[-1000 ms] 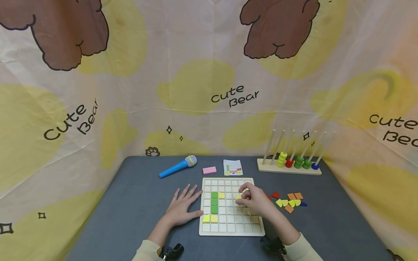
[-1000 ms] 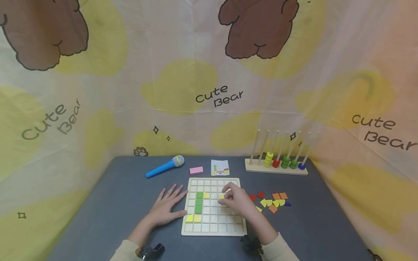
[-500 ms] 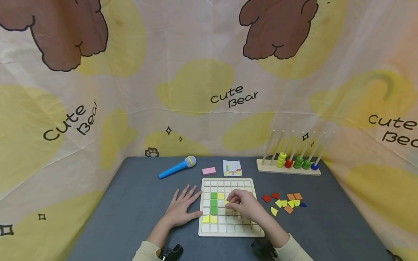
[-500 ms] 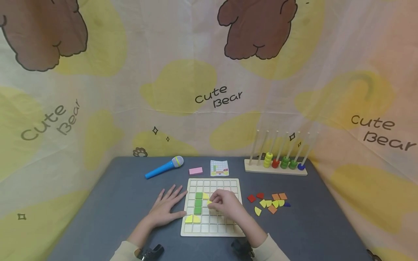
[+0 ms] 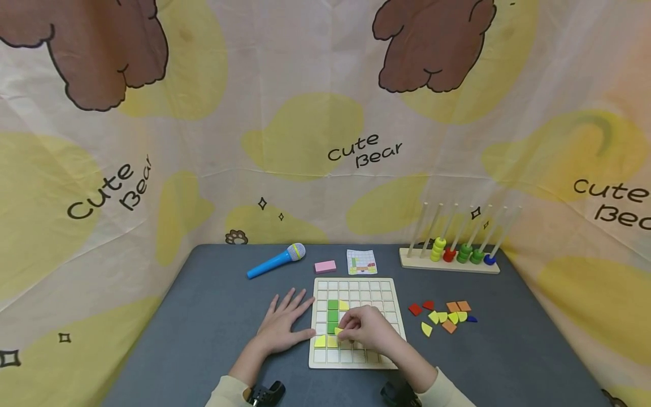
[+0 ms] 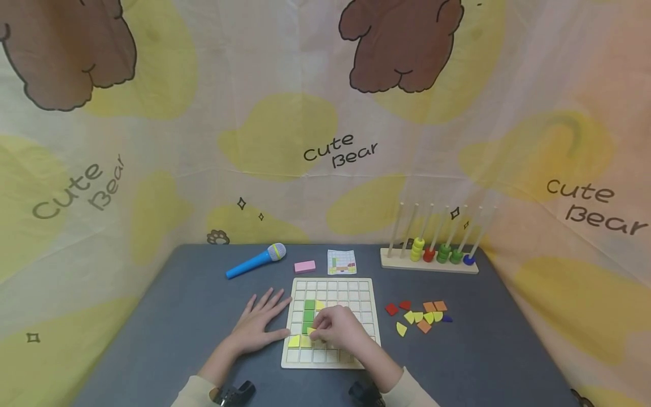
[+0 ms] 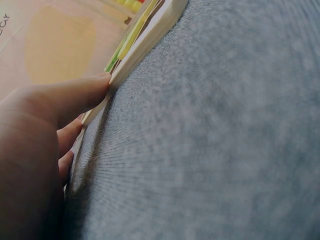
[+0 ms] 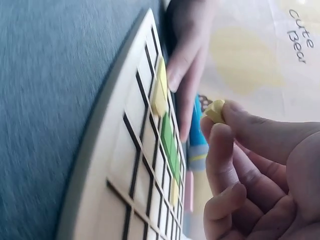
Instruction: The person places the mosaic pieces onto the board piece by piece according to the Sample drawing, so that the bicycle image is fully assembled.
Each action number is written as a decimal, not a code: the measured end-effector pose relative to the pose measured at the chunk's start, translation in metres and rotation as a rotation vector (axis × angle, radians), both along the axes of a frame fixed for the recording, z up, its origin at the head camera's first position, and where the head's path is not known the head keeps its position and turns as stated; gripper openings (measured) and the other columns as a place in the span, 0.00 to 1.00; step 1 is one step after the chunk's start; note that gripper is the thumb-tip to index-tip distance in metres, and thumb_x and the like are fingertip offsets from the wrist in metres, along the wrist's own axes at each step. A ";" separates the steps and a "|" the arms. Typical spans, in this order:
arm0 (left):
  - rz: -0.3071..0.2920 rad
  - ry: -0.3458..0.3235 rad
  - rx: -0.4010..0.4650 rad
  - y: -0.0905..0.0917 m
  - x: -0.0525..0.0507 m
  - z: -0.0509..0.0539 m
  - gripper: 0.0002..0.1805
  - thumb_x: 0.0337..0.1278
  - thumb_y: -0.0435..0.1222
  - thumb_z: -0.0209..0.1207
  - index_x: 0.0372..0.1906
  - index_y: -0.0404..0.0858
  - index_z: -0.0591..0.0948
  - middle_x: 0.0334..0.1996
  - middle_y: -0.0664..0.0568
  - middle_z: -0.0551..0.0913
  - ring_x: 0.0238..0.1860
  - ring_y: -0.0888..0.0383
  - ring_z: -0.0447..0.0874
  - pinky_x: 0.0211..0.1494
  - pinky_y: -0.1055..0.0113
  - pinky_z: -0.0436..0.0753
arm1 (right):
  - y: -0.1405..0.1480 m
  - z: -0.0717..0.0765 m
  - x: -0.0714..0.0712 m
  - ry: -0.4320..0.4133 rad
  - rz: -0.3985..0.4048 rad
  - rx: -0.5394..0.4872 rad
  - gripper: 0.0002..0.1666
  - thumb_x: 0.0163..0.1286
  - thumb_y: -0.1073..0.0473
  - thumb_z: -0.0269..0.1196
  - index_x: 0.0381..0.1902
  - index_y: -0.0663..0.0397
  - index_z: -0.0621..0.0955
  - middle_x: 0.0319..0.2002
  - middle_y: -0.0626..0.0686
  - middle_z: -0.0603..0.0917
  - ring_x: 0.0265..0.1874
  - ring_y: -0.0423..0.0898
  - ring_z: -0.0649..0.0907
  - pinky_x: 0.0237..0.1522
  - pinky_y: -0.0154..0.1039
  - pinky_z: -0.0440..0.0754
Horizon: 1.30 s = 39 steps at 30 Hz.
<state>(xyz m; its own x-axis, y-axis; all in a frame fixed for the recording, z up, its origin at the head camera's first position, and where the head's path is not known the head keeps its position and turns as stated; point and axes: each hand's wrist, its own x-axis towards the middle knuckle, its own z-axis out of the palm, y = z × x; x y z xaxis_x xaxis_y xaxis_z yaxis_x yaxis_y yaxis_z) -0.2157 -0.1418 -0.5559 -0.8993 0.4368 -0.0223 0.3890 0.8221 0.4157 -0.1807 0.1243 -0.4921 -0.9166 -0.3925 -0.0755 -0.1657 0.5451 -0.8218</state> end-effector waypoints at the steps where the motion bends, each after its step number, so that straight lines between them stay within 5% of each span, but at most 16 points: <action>1: 0.000 0.001 0.000 0.000 0.000 0.000 0.46 0.58 0.72 0.50 0.79 0.60 0.60 0.81 0.56 0.54 0.82 0.46 0.41 0.78 0.35 0.37 | -0.002 0.000 0.001 -0.005 0.007 0.006 0.07 0.58 0.59 0.77 0.28 0.47 0.86 0.22 0.42 0.83 0.23 0.38 0.80 0.26 0.32 0.78; 14: 0.001 0.005 -0.001 0.000 0.001 0.001 0.45 0.59 0.71 0.51 0.79 0.60 0.60 0.81 0.55 0.54 0.82 0.46 0.42 0.78 0.34 0.37 | -0.028 -0.010 0.008 -0.020 0.065 0.066 0.07 0.55 0.58 0.78 0.25 0.44 0.87 0.20 0.38 0.82 0.21 0.34 0.76 0.24 0.30 0.72; 29: 0.003 0.011 -0.006 0.000 0.000 -0.001 0.45 0.59 0.72 0.51 0.79 0.60 0.60 0.81 0.56 0.54 0.82 0.47 0.41 0.78 0.35 0.37 | -0.049 -0.017 0.016 0.140 0.085 0.209 0.08 0.57 0.58 0.76 0.22 0.43 0.87 0.17 0.34 0.79 0.18 0.31 0.75 0.23 0.29 0.72; 39: -0.002 0.016 0.002 0.000 0.001 0.001 0.45 0.59 0.71 0.52 0.79 0.59 0.61 0.81 0.55 0.55 0.82 0.46 0.42 0.78 0.35 0.38 | -0.052 -0.017 0.015 0.160 0.083 0.260 0.07 0.58 0.57 0.76 0.23 0.43 0.88 0.16 0.34 0.77 0.17 0.31 0.73 0.22 0.30 0.71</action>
<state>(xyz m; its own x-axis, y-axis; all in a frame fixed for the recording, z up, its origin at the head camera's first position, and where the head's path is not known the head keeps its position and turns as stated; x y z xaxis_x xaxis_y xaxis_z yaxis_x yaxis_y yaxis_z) -0.2145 -0.1416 -0.5544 -0.8985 0.4389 -0.0070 0.3976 0.8205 0.4108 -0.1652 0.0722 -0.5095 -0.8907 -0.4527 -0.0409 -0.3340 0.7129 -0.6166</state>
